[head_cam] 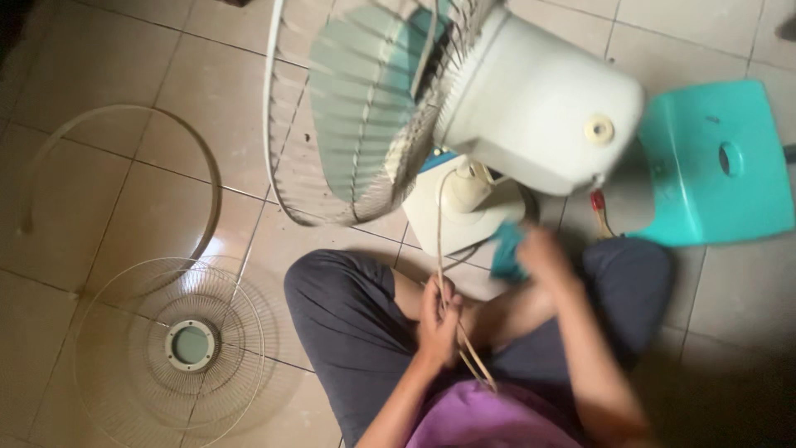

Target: The person sits on the floor and cleans a disassembled pedestal fan. They use a brush to dust the motor housing and then wipe the fan blades and cage with a cloth. The person also wipes the fan stand and base before reassembling the unit.

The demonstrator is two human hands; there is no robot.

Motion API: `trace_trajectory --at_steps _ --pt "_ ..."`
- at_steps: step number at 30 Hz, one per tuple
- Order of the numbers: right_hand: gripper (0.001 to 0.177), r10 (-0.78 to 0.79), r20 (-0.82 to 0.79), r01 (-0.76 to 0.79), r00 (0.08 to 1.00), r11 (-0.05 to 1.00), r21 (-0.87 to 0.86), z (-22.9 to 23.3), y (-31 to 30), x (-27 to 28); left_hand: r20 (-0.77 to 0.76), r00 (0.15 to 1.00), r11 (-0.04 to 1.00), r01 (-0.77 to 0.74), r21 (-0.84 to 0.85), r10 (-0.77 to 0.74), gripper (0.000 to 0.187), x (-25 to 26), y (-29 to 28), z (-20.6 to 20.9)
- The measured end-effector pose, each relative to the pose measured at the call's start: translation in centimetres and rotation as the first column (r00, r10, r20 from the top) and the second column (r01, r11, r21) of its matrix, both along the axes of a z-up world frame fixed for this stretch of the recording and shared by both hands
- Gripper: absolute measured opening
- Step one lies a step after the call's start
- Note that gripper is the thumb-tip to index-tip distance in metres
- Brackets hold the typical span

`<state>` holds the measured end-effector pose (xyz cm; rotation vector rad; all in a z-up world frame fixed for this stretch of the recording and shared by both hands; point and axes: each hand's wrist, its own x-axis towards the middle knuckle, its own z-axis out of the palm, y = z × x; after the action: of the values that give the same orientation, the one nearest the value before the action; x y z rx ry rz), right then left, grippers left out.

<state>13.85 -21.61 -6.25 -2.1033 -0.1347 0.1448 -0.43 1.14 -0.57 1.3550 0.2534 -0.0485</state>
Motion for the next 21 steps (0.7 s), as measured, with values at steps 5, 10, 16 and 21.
trace_trajectory --at_steps 5,10,16,21 --pt "0.033 -0.575 -0.062 0.567 0.816 0.776 0.276 -3.9 0.5 7.4 0.123 0.991 0.993 -0.028 -0.119 0.043 0.009 1.5 0.3 -0.5" --pt "0.052 -0.755 -0.174 0.718 0.632 0.487 0.497 -11.0 14.6 7.8 0.125 0.989 0.996 -0.086 0.027 0.082 0.011 3.2 1.5 -0.1" --pt "0.050 -0.475 -0.152 0.478 0.866 0.702 0.528 -9.4 10.6 8.3 0.081 0.991 0.995 -0.102 -0.024 0.104 0.018 4.6 3.5 1.3" --pt "0.050 -0.621 -0.020 0.483 0.784 0.590 0.647 -9.0 12.1 6.7 0.076 0.994 0.985 -0.065 -0.161 0.078 0.018 5.9 3.1 1.5"
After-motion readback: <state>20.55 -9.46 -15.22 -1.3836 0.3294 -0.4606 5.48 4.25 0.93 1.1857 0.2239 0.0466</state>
